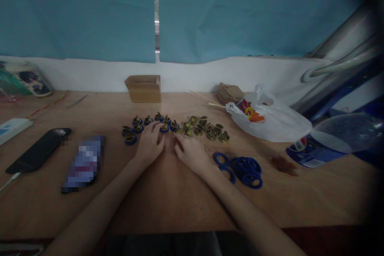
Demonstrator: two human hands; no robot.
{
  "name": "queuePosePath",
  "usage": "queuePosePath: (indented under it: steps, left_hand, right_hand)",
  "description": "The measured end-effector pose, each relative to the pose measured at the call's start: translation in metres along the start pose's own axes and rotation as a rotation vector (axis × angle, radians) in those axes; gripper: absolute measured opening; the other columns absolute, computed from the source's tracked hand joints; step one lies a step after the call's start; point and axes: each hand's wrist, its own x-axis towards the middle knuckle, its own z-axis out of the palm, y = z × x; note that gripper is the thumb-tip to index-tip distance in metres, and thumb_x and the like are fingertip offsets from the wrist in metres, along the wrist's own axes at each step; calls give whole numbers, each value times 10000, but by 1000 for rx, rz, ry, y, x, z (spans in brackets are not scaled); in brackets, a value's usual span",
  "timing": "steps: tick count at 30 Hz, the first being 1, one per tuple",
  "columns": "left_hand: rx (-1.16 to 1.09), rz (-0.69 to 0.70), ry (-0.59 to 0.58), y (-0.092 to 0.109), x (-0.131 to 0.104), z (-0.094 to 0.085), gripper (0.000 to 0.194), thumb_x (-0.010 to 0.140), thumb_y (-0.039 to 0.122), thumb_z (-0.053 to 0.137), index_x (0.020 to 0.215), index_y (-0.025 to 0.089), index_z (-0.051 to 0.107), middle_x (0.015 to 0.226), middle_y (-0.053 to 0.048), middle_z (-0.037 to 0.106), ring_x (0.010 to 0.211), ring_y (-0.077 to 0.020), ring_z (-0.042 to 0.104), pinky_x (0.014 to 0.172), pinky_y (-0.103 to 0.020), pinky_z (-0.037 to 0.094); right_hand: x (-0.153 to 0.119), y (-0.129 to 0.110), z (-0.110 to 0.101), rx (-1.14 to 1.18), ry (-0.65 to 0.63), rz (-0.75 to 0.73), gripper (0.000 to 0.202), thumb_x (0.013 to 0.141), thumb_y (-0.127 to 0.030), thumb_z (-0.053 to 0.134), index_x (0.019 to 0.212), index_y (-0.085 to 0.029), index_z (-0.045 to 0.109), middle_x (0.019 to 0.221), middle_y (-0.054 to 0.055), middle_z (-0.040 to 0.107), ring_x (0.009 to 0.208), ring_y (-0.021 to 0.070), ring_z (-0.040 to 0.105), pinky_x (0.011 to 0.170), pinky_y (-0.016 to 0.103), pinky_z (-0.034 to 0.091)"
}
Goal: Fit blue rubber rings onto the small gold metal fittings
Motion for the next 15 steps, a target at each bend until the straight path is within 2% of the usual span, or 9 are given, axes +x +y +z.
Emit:
queuePosePath:
  steps: [3, 7, 9, 15]
  left_hand:
    - [8, 51, -102, -7, 5, 1, 450, 837, 164, 508, 1279, 244, 531, 1418, -109, 464, 1333, -314, 348, 1100, -475, 210]
    - [-33, 41, -125, -11, 5, 4, 376, 841, 189, 520, 1199, 259, 605, 1399, -96, 505, 1368, -330, 292, 1111, -508, 145]
    - [7, 50, -132, -11, 4, 4, 332, 846, 188, 510, 1148, 251, 631, 1350, -107, 540, 1322, -333, 344, 1097, -512, 174]
    - [105, 85, -169, -6, 1, 0, 232, 839, 204, 508, 1039, 179, 624, 1094, -146, 570, 1067, -303, 498, 934, -438, 401]
  right_hand:
    - [1, 1, 0, -23, -3, 23, 414, 907, -195, 409, 1312, -179, 490, 1155, 127, 664, 1005, 235, 638, 844, 329, 461]
    - [2, 2, -1, -40, -20, 15, 355, 909, -207, 409, 1238, -171, 537, 1110, 123, 676, 958, 234, 647, 798, 320, 466]
    - [1, 1, -1, -45, -15, 12, 325, 908, -207, 404, 1193, -171, 555, 1087, 118, 681, 941, 236, 650, 773, 318, 466]
    - [0, -3, -3, -43, 18, 4, 251, 917, -212, 393, 1085, -173, 576, 1059, 102, 682, 920, 225, 650, 744, 301, 457]
